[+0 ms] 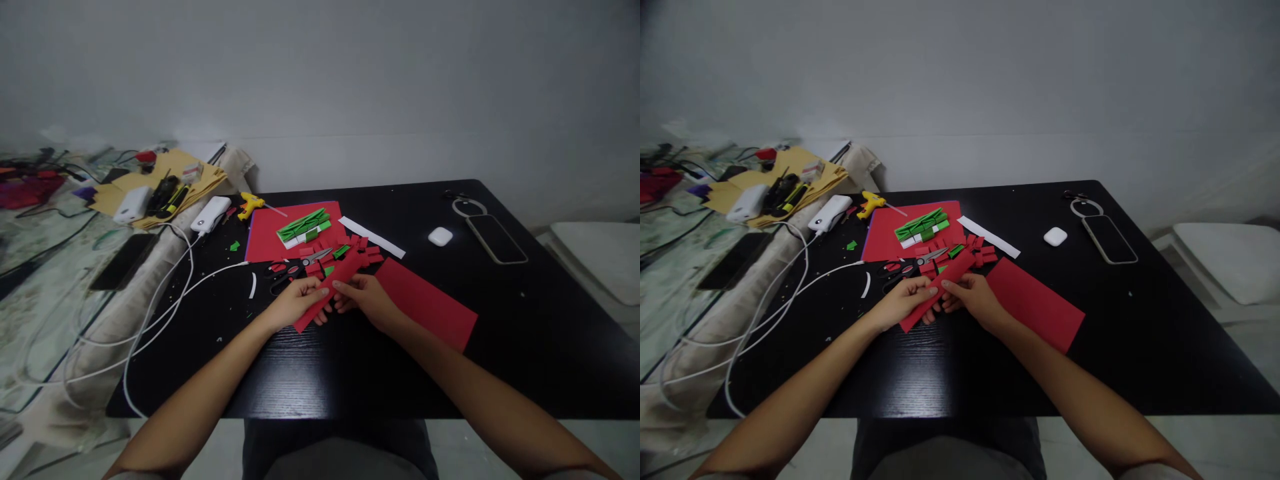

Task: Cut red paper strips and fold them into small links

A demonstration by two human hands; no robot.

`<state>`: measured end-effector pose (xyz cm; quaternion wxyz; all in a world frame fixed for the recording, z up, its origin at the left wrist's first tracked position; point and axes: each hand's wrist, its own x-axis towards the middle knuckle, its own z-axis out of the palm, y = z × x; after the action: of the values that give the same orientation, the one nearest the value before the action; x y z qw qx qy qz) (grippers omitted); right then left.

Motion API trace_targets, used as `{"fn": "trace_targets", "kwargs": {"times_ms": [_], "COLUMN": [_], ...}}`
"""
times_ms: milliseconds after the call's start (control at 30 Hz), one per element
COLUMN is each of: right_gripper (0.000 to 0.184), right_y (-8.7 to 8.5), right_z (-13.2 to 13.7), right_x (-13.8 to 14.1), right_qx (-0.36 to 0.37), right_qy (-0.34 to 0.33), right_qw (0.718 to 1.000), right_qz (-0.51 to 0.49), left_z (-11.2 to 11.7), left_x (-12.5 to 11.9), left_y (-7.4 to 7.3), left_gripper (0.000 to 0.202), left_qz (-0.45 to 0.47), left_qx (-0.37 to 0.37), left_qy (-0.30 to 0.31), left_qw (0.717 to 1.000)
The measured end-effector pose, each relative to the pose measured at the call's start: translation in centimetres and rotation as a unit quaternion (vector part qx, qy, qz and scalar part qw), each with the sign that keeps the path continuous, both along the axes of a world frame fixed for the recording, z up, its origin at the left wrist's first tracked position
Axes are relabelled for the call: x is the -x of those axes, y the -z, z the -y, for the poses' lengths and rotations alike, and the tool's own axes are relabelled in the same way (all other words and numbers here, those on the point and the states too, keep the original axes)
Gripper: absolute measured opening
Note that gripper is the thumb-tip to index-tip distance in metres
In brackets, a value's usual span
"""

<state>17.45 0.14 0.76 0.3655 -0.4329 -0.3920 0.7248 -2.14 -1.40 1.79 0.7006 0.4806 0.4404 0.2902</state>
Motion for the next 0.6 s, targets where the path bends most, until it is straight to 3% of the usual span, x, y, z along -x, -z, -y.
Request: {"fn": "trace_targets", "kwargs": {"times_ms": [600], "right_gripper": [0.045], "right_y": [-0.43], "right_z": [-0.13], "right_x": [-0.17], "right_qx": [-0.021], "right_qy": [-0.013], "right_qw": [0.999], "right_qz": [0.024], "left_z": [-0.11], "left_x": [0.3], "left_y": [0.15], "left_gripper": [0.037], "left_qz": [-0.026], "left_qx": [-0.02], "left_qy": [0.011], "left_qw": [0.999]}}
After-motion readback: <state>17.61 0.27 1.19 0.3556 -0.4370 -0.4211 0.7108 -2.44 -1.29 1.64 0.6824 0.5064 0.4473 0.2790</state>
